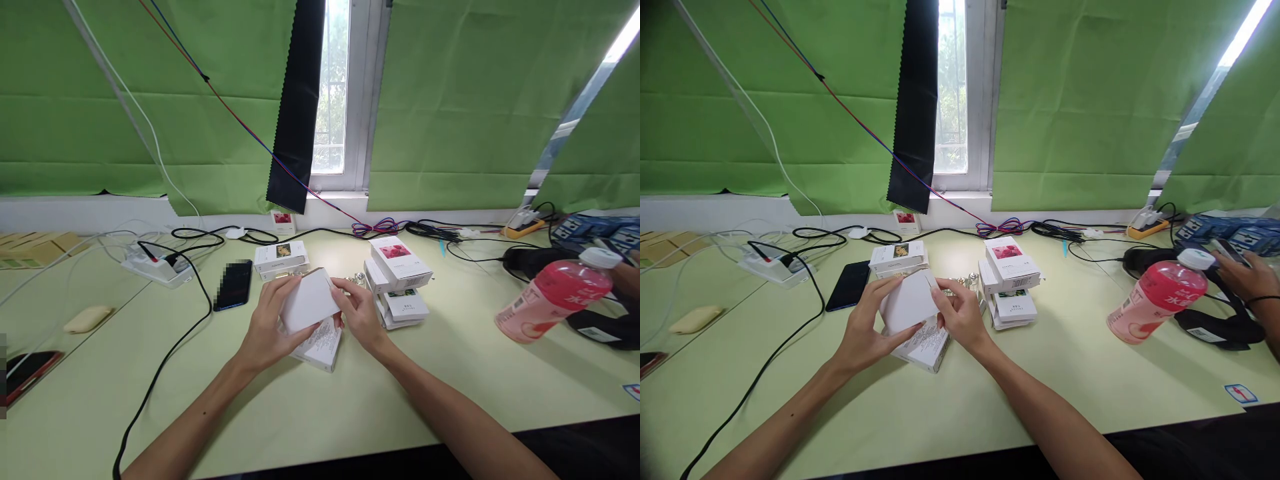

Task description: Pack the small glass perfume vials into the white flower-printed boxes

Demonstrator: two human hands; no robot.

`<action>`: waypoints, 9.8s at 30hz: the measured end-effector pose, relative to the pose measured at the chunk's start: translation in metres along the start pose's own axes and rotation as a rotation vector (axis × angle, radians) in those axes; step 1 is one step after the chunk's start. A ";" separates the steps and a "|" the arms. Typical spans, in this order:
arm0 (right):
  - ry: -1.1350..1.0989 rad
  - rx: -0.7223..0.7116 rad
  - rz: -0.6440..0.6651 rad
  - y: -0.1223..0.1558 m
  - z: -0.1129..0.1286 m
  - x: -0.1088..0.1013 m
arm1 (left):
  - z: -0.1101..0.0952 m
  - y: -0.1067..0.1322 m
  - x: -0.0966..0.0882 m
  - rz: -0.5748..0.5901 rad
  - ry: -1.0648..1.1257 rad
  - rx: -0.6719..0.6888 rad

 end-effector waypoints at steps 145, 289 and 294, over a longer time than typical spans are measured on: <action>0.992 -0.115 0.328 0.021 -0.015 0.046 | 0.051 0.017 -0.012 -0.182 0.060 -0.418; 1.243 -0.620 0.018 0.016 0.040 0.012 | 0.038 0.001 -0.011 0.180 -0.097 0.080; 1.251 -0.614 0.022 0.018 0.039 0.015 | 0.034 0.002 -0.007 0.181 -0.085 0.099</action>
Point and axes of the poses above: each hand's wrist, its own y-axis away from the middle knuckle, its own x-axis out of the palm, z = x × y, the point moved 8 cm from there along -y, towards the middle knuckle, and after that the axes turned 14 degrees about x, right-handed, at the moved point
